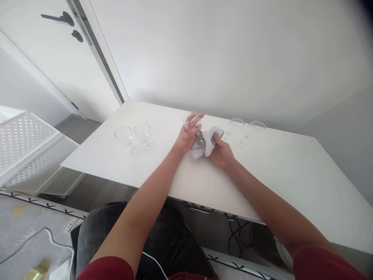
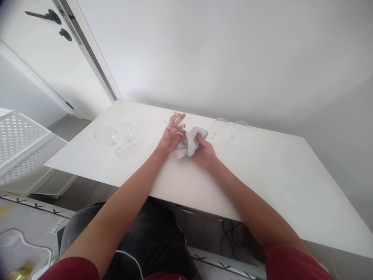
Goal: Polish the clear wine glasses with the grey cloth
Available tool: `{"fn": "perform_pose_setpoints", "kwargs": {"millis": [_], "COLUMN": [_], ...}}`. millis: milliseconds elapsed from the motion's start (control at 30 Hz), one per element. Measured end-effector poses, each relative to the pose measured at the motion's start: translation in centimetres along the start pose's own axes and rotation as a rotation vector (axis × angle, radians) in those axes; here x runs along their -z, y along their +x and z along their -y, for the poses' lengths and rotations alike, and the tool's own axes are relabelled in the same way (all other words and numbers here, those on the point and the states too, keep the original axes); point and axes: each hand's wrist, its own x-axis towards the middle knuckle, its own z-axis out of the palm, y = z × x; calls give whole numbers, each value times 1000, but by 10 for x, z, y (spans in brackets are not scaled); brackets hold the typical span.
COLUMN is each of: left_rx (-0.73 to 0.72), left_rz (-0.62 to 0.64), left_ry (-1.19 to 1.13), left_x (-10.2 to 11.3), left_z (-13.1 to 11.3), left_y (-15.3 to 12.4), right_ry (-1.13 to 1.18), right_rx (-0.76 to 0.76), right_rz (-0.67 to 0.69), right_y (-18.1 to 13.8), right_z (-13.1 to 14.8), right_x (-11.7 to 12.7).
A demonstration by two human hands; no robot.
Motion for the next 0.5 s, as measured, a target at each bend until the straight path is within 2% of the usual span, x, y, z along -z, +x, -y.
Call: {"fn": "perform_pose_setpoints", "kwargs": {"millis": [100,200,267,333,433,500], "left_rx": [120,109,50,14,26,42], "left_rz": [180,250,210,125,7,25], "left_ry": [75,159,188,195,185,165], "left_x": [-4,-5,-4,-3,-2,-2], "left_z": [2,3,4,5,5,4], "left_y": [-1,1,2,3,4,3], "right_ry": [-15,-63,-110,-244,-529,-532], "right_rx": [-19,19,163,392,661,679], "right_rz": [-67,-194,-313,-399,-371,-360], "right_y": [-1,4,5,4,-3,-4], "right_z": [3,0,-4,-6,-7,-5], "right_x": [2,8,10,10,5,1]}}
